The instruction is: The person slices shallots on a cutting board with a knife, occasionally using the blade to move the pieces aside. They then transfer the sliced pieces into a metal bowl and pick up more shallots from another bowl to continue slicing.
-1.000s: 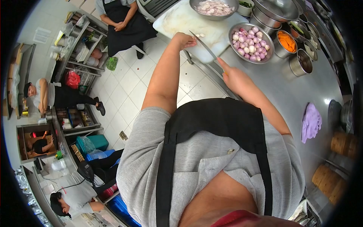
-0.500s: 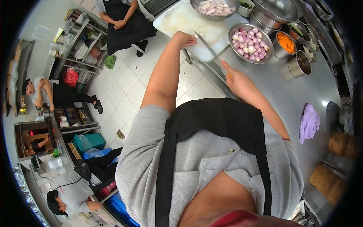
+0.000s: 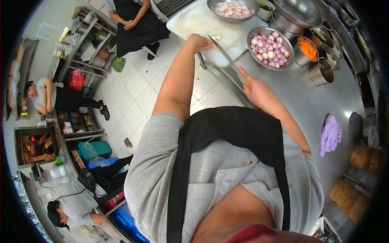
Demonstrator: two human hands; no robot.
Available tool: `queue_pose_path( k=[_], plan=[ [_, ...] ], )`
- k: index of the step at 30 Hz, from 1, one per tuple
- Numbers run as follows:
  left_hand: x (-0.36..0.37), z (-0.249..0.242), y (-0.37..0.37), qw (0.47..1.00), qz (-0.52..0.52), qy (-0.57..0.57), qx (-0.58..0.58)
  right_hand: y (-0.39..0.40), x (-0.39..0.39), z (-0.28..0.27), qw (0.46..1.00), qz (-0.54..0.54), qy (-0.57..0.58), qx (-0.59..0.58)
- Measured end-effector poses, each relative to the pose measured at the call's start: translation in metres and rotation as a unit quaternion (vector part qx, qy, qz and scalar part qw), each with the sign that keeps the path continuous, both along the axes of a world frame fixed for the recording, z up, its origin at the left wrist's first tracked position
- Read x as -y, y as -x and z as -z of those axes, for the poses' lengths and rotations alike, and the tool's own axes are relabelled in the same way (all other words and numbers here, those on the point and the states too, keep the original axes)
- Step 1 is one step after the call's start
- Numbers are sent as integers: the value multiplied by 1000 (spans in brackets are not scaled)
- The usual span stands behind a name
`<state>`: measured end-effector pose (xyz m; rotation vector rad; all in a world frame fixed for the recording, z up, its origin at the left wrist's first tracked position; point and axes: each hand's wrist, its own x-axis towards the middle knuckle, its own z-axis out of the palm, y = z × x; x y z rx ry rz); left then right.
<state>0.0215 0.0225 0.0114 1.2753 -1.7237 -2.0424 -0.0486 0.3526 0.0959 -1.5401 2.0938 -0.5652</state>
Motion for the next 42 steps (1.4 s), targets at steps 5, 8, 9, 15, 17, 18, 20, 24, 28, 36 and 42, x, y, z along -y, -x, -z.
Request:
queue_pose_path(
  k=[5,8,9,15,17,18,20,24,28,36,42],
  plan=[
    [-1,0,1,1000,-15,-9,-2,1,-2,1,1000,-2,5,0],
    [0,-3,-1,1000,-11,4,5,1,-4,-8,1000,23,-7,20],
    [-1,-6,-1,1000,-2,16,16,3,-5,-7,999,24,-7,20],
    [-16,-29,-4,940,55,287,173,7,-6,-7,998,39,-33,31],
    [-6,-6,1,920,66,334,196,6,-4,-4,999,14,-11,37],
    [-7,-6,3,896,75,379,218,6,-3,-7,999,14,-9,37],
    [-8,-5,5,894,81,383,218,4,1,-15,998,10,-34,60],
    [-11,-5,0,868,57,441,219,4,7,-15,998,22,-45,27],
    [-5,-1,-7,927,20,321,193,3,8,-16,998,21,-35,42],
    [-1,-7,-23,988,-37,144,48,6,22,9,997,11,-35,68],
    [-3,-5,-20,992,-14,121,18,11,19,10,998,41,-31,42]
  ],
)
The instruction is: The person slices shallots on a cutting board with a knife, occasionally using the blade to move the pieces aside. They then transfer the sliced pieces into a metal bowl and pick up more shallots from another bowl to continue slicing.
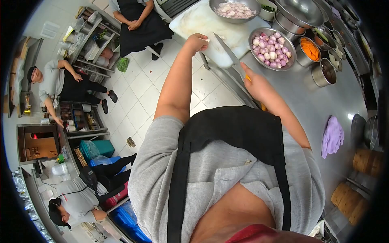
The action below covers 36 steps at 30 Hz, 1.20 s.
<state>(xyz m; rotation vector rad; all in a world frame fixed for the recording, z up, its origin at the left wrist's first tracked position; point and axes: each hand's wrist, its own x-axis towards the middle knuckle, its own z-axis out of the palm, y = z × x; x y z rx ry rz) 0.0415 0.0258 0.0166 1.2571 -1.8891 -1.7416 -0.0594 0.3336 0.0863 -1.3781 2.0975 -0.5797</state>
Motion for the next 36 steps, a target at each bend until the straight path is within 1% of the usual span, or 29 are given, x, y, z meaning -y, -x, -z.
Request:
queue_pose_path(
  k=[1,3,4,6,7,9,10,12,13,14,15,16,17,18,19,20,21,22,24,25,27,30,34,36],
  plan=[
    [1,0,1,1000,0,0,0,-2,-1,-4,1000,-2,-7,9],
    [2,-2,6,982,61,122,130,-2,-3,-4,1000,-4,-14,18],
    [1,-3,8,982,62,122,131,-3,-5,-1,1000,-8,0,26],
    [1,-7,10,954,69,206,207,-3,-5,3,999,-11,14,36],
    [5,-4,11,954,70,206,208,-3,-5,5,999,-11,16,45],
    [13,4,14,967,75,156,188,0,-5,13,998,-9,19,53],
    [15,7,14,967,76,155,189,2,-5,21,998,-13,36,42],
    [17,10,13,983,58,94,148,3,-4,21,998,-17,53,30],
    [16,9,13,983,58,93,149,3,-4,15,989,16,27,145],
    [15,9,14,976,65,122,168,3,-4,12,965,48,0,257],
    [14,10,15,968,73,150,187,5,-3,13,965,48,0,257],
    [14,11,17,968,72,150,187,10,-3,16,935,61,16,350],
    [14,13,18,942,99,227,227,12,-3,18,895,74,33,439],
    [13,11,18,907,125,302,266,12,-2,20,895,73,33,439],
    [14,9,18,907,125,302,266,12,-2,21,885,76,43,458],
    [15,6,18,903,151,292,276,12,-2,22,874,79,54,477],
    [15,4,18,899,176,281,285,12,-2,22,874,79,53,477],
    [16,4,19,899,177,280,286,12,-1,23,868,82,60,485],
    [23,6,21,911,194,220,291,11,1,24,862,86,65,495],
    [27,7,22,910,194,219,293,11,1,24,859,89,61,501],
    [32,3,22,903,247,181,300,10,2,25,855,93,56,507],
    [26,-7,24,904,239,179,307,10,3,29,848,99,48,519],
    [31,-1,27,900,235,173,324,6,7,28,847,94,50,520],
    [29,-3,28,886,231,202,347,6,9,28,846,98,47,523]
  ],
)
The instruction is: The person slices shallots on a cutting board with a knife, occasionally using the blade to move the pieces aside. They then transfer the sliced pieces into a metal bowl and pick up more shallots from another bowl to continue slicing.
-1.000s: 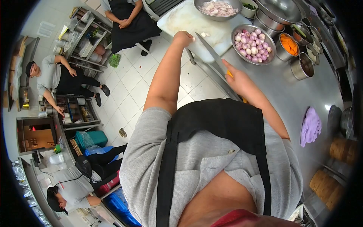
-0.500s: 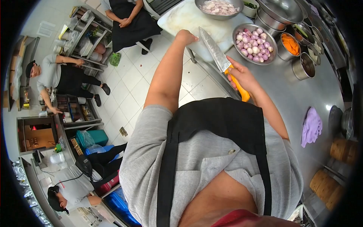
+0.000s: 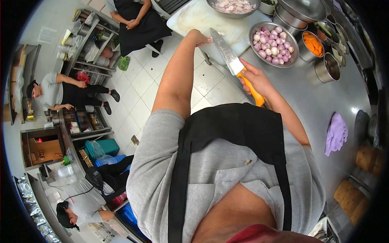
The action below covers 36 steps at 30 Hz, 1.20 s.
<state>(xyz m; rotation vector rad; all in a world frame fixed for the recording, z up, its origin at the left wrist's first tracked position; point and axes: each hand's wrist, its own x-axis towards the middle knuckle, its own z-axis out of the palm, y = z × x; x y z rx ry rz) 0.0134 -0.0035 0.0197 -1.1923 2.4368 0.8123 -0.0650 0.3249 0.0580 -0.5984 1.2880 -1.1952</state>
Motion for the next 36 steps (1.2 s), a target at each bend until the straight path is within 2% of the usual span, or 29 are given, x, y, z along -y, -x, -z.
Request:
queue_pose_path(
  k=[10,15,19,22,28,31,33,36],
  plan=[
    [9,8,7,993,74,50,78,-4,8,4,1000,9,-3,10],
    [15,20,3,993,31,115,24,-9,14,4,1000,15,2,-3],
    [15,19,2,992,30,119,7,-11,24,10,1000,10,-2,-30],
    [17,19,4,994,38,93,36,-11,35,14,998,4,-1,-60],
    [25,35,0,993,12,120,-3,-10,55,13,992,-18,-20,-121],
    [19,31,-2,993,-3,114,-19,-8,50,10,988,-30,-31,-148],
    [18,35,-2,985,-2,175,-5,-6,40,7,985,-42,-28,-166],
    [26,46,-2,984,5,178,-25,-8,15,1,983,-49,-47,-173]
  ],
)
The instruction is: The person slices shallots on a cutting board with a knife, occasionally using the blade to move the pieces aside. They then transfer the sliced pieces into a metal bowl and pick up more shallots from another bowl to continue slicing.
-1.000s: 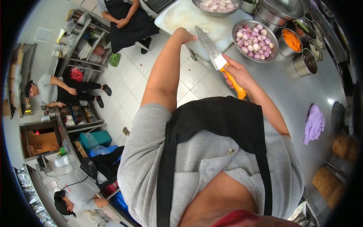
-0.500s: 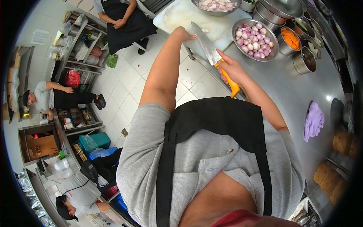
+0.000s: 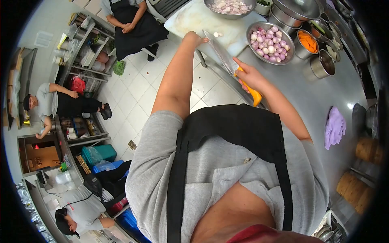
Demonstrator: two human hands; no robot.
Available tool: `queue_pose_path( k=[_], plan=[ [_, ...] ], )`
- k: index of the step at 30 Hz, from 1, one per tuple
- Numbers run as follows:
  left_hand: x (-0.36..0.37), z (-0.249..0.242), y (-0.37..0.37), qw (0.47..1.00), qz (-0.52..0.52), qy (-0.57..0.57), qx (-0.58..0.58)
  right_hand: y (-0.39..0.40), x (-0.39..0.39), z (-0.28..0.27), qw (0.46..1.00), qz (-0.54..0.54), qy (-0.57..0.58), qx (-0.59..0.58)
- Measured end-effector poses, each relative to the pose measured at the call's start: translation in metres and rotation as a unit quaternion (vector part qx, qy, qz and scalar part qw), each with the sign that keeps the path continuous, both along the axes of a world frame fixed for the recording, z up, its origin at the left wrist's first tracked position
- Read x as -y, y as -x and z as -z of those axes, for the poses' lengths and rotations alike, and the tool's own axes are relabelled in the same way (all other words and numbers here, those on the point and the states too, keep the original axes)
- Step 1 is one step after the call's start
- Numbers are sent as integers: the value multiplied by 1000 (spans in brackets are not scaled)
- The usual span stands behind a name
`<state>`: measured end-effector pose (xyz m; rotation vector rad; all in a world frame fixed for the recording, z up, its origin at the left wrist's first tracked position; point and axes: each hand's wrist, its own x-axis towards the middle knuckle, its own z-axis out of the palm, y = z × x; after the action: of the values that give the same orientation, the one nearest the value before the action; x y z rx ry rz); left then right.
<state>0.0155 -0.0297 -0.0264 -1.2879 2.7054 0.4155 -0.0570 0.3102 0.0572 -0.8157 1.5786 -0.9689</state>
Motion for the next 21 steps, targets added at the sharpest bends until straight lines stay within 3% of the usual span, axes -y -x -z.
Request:
queue_pose_path(
  k=[7,12,15,21],
  plan=[
    [-7,-11,2,998,-24,-53,-38,4,-18,14,996,32,43,73],
    [-23,-54,8,988,-17,-124,89,7,-12,16,987,49,58,141],
    [-19,-58,14,979,-31,-181,92,11,-5,27,984,42,59,165],
    [-11,-58,21,968,-11,-183,169,19,0,31,980,40,54,186]
  ],
)
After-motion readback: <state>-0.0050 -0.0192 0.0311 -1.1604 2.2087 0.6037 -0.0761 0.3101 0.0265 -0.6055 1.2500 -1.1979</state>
